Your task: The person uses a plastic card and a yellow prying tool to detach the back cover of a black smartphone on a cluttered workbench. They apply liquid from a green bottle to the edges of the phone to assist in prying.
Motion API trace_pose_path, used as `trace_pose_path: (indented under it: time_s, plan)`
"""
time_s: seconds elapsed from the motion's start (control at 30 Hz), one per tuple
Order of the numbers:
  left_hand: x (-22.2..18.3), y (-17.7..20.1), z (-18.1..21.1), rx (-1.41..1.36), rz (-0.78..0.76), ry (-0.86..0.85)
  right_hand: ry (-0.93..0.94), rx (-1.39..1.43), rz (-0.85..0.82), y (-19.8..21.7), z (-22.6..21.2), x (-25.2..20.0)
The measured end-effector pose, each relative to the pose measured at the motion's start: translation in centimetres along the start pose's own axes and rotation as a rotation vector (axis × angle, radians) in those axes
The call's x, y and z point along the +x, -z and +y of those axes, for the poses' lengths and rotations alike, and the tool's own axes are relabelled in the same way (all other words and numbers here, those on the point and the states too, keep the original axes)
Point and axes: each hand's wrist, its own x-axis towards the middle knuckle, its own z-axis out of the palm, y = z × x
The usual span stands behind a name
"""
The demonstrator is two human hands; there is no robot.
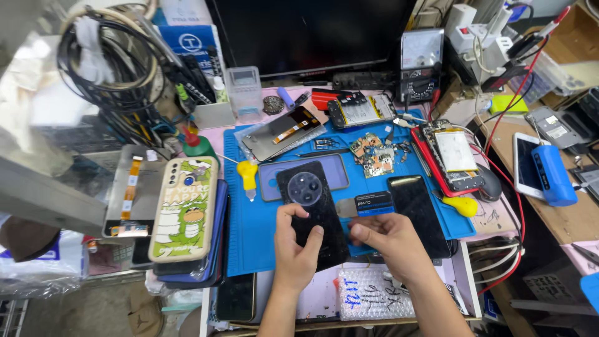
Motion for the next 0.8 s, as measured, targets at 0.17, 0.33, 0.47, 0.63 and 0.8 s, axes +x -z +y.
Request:
trace_pose_path:
  time_s: [0.17, 0.33, 0.47, 0.63, 0.8]
  plan:
    - [-0.1, -0.1, 0.0, -0.164, -0.001, 0.108, 0.045, -0.508, 0.201, -1.4, -1.2, -4.7]
    - [-0.2, -0.1, 1.1, -0.020, 0.038, 0.036, 0.474, -0.632, 0.054, -5.5, -7.5, -5.2]
    - [0.1, 0.1, 2.0, 0.029, 0.042, 0.116, 0.543, -0.808, -0.219, -11.9, -10.9, 2.4]
    - [0.4, 0.8, 3.1, -0.012, 0.012, 0.179, 0.514, -0.945, -0.401, -20.8, -10.1, 13.2]
    - [0.7, 1.5, 3.3, -0.079, -0.058, -0.063, 0.692, -1.082, -0.586, -24.4, -8.3, 18.7]
